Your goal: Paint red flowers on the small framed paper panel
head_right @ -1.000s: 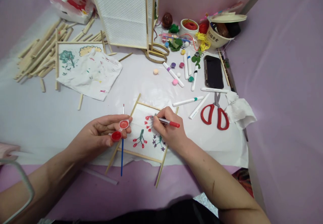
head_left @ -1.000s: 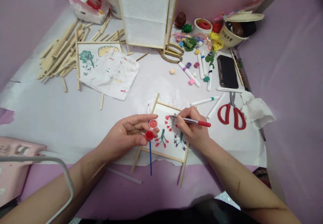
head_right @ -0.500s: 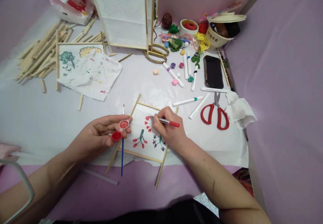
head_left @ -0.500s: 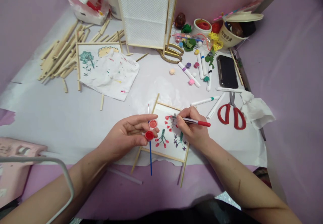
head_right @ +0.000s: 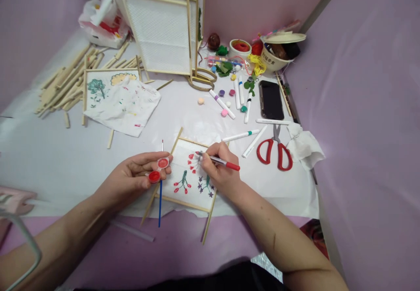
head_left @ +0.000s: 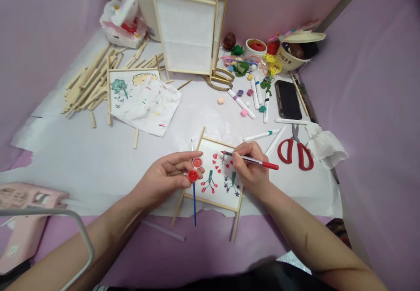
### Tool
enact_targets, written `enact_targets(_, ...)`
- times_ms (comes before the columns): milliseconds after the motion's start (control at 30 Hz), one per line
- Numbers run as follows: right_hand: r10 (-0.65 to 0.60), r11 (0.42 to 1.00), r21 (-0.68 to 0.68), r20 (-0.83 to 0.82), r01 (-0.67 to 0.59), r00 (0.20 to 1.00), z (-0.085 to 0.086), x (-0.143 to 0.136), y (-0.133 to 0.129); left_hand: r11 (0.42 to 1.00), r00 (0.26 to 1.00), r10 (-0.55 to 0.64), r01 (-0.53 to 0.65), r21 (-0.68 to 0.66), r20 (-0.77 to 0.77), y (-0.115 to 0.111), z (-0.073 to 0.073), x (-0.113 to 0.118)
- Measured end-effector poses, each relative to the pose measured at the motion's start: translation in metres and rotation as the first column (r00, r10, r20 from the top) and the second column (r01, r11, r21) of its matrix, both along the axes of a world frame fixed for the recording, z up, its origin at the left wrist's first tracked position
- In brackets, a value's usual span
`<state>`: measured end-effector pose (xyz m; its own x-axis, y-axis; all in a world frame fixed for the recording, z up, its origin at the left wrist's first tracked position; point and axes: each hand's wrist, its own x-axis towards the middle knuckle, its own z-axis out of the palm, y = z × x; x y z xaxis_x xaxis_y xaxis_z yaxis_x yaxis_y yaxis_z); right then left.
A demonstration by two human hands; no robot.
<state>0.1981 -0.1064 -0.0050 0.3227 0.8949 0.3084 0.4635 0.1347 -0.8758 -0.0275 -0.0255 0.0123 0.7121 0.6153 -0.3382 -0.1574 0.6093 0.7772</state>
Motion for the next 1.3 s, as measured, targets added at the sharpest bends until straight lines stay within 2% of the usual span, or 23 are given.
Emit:
enact_targets(100, -0.01, 0.996, 0.09, -0.052, 0.015, 0.999, -0.003, 0.0, -0.002, 0.999, 1.0, 0.002, -0.002, 0.041, 0.017, -0.001, 0.0, 0.0)
enact_targets(233, -0.086, 0.986, 0.137, -0.054, 0.093, 0.995, -0.005, 0.001, -0.002, 0.995, 0.999, 0.022, -0.026, 0.096, 0.042, -0.002, 0.002, 0.0)
enact_targets(400, -0.16, 0.968, 0.169, -0.144, 0.184, 0.976, 0.007, 0.0, -0.002, 0.98, 0.997, 0.056, -0.065, 0.186, 0.052, -0.002, 0.005, -0.001)
enact_targets(500, -0.112, 0.973, 0.171, -0.247, 0.157, 0.962, 0.022, -0.004, -0.007, 0.976, 0.997, 0.056, -0.065, 0.209, 0.049, -0.002, 0.005, -0.001)
enact_targets(667, 0.101, 0.97, 0.242, -0.377, -0.007, 0.921, 0.037, -0.019, -0.023, 0.974, 0.999, 0.022, -0.03, 0.223, 0.038, -0.004, 0.002, 0.001)
enact_targets(733, 0.094, 0.965, 0.262, -0.366, 0.006, 0.926, 0.039, -0.024, -0.028, 0.973, 0.999, 0.007, -0.016, 0.23, 0.039, -0.005, 0.002, 0.001)
enact_targets(833, -0.046, 0.962, 0.253, -0.237, 0.108, 0.97, 0.039, -0.017, -0.029, 0.973, 0.999, -0.005, -0.007, 0.233, 0.052, -0.005, 0.002, 0.001)
enact_targets(933, -0.158, 0.96, 0.246, 0.098, 0.13, 0.982, 0.037, 0.011, -0.02, 0.97, 0.998, -0.007, -0.01, 0.242, 0.067, -0.005, 0.003, 0.0)
enact_targets(967, -0.162, 0.966, 0.239, 0.254, 0.1, 0.954, 0.035, 0.023, -0.015, 0.969, 0.998, -0.004, -0.014, 0.246, 0.07, -0.005, 0.004, 0.0)
enact_targets(1033, -0.098, 0.989, 0.143, 0.522, 0.026, 0.847, 0.028, 0.048, -0.006, 0.969, 0.997, 0.0, -0.019, 0.246, 0.074, -0.004, 0.004, 0.0)
enact_targets(1100, -0.055, 0.998, 0.045, 0.691, 0.033, 0.721, 0.02, 0.068, 0.003, 0.972, 0.997, -0.002, -0.018, 0.235, 0.083, -0.003, 0.004, -0.001)
enact_targets(1200, 0.002, 0.998, -0.039, 0.805, 0.05, 0.594, 0.011, 0.082, 0.013, 0.977, 0.995, -0.008, -0.014, 0.214, 0.102, -0.003, 0.002, -0.001)
enact_targets(1267, -0.031, 0.995, -0.028, 0.823, 0.095, 0.567, 0.012, 0.077, 0.015, 0.979, 0.993, -0.014, -0.01, 0.203, 0.117, -0.003, 0.001, -0.001)
enact_targets(1300, -0.059, 0.994, -0.003, 0.814, 0.105, 0.578, 0.015, 0.07, 0.014, 0.98, 0.992, -0.02, -0.005, 0.201, 0.122, -0.003, 0.001, -0.002)
